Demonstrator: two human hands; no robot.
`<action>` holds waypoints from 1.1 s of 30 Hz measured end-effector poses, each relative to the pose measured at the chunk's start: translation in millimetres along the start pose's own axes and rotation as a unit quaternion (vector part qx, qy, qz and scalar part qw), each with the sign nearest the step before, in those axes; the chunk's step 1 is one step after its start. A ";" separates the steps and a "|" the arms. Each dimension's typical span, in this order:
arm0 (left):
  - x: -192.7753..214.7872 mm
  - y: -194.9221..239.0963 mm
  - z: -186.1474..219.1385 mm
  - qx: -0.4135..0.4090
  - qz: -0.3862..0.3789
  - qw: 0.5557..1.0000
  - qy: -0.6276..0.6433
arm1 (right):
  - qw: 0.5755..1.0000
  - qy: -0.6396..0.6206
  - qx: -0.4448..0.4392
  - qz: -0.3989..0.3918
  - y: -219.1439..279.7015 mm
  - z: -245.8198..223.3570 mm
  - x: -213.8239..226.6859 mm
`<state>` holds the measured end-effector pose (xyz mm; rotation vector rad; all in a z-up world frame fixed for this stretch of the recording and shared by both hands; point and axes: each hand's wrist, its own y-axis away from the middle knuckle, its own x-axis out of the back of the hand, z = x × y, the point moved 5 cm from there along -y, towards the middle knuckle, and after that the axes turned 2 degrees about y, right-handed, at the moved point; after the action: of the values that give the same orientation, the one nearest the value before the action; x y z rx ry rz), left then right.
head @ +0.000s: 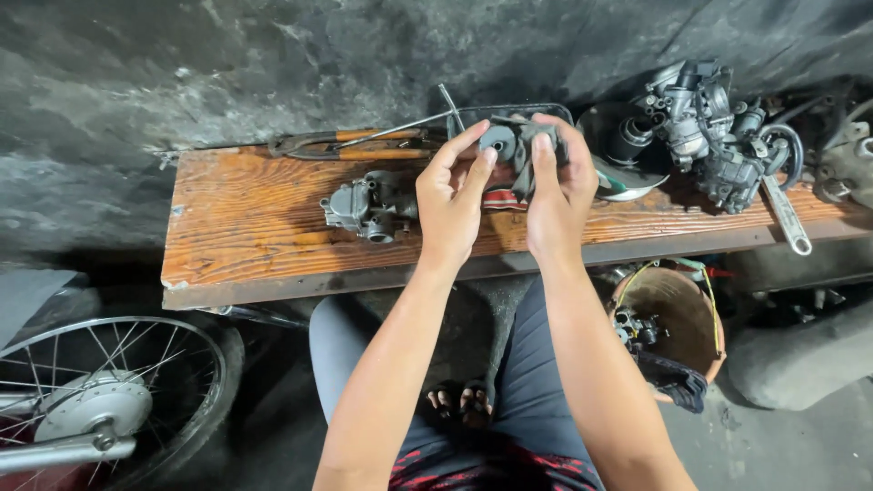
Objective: Cleaning and inspecting motorcycle carburetor components using a toothbrush and a cloth on a workbench.
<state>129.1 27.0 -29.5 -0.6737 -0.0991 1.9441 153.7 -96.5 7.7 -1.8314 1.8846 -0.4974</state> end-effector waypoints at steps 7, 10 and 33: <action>3.9 11.9 18.3 -0.003 -0.017 1.000 0.000 | 0.995 0.049 0.020 -0.084 7.7 9.1 8.4; 5.8 13.9 9.1 0.028 -0.047 0.998 0.033 | 0.997 0.039 -0.008 -0.072 9.2 4.3 10.7; 22.6 14.8 3.7 0.065 -0.080 0.994 0.047 | 0.969 -0.079 0.065 -0.226 10.6 -24.2 15.5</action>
<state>108.2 40.3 -40.9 -0.6495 0.0301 1.7463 131.3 -112.9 20.6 -2.1437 1.2951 -0.5887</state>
